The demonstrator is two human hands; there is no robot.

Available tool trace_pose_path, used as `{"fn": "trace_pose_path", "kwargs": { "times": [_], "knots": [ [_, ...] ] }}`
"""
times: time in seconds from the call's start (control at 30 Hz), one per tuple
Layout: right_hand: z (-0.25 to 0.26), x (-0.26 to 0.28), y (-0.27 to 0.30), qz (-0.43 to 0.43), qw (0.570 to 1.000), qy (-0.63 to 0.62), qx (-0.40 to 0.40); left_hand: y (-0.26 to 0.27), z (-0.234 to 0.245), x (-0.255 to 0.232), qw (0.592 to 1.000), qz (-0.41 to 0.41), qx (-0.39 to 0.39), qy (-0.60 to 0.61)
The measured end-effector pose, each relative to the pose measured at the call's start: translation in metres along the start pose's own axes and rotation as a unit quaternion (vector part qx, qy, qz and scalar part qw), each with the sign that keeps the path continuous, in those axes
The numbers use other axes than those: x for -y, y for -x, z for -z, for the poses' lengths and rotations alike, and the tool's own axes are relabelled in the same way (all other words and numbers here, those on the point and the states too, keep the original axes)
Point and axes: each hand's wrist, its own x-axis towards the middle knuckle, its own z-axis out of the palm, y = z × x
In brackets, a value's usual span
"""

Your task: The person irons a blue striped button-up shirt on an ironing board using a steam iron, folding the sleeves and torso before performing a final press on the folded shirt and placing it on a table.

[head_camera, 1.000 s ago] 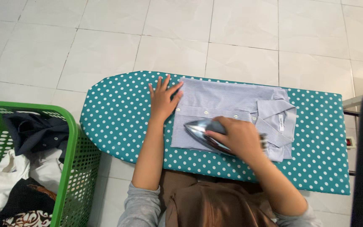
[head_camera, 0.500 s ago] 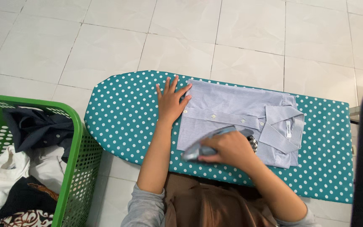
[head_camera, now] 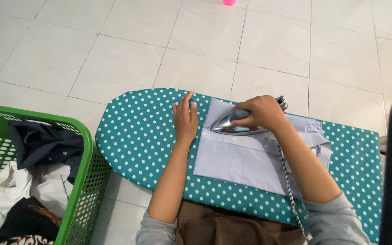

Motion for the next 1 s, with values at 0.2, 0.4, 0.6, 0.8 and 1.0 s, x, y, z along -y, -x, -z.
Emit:
{"fn": "trace_pose_path", "kwargs": {
  "times": [0.2,0.4,0.6,0.8,1.0],
  "knots": [
    [-0.019,0.003,-0.017,-0.072,0.991,0.110,-0.018,0.006,-0.011,0.003,0.998,-0.025,-0.007,-0.065],
    [-0.023,0.009,-0.033,-0.150,0.982,0.112,-0.016,0.007,-0.015,0.004,0.999,-0.015,-0.010,-0.048],
    [-0.027,0.007,-0.042,-0.172,0.973,0.151,-0.024,0.008,-0.015,0.002,0.998,-0.003,0.006,-0.070],
    [-0.021,-0.005,-0.044,-0.121,0.989,0.056,0.067,0.007,-0.014,0.003,0.999,0.002,0.001,-0.037],
    [-0.009,-0.010,-0.038,-0.171,0.978,0.115,-0.024,0.007,-0.008,-0.004,0.997,0.003,0.038,-0.070]
  ]
}}
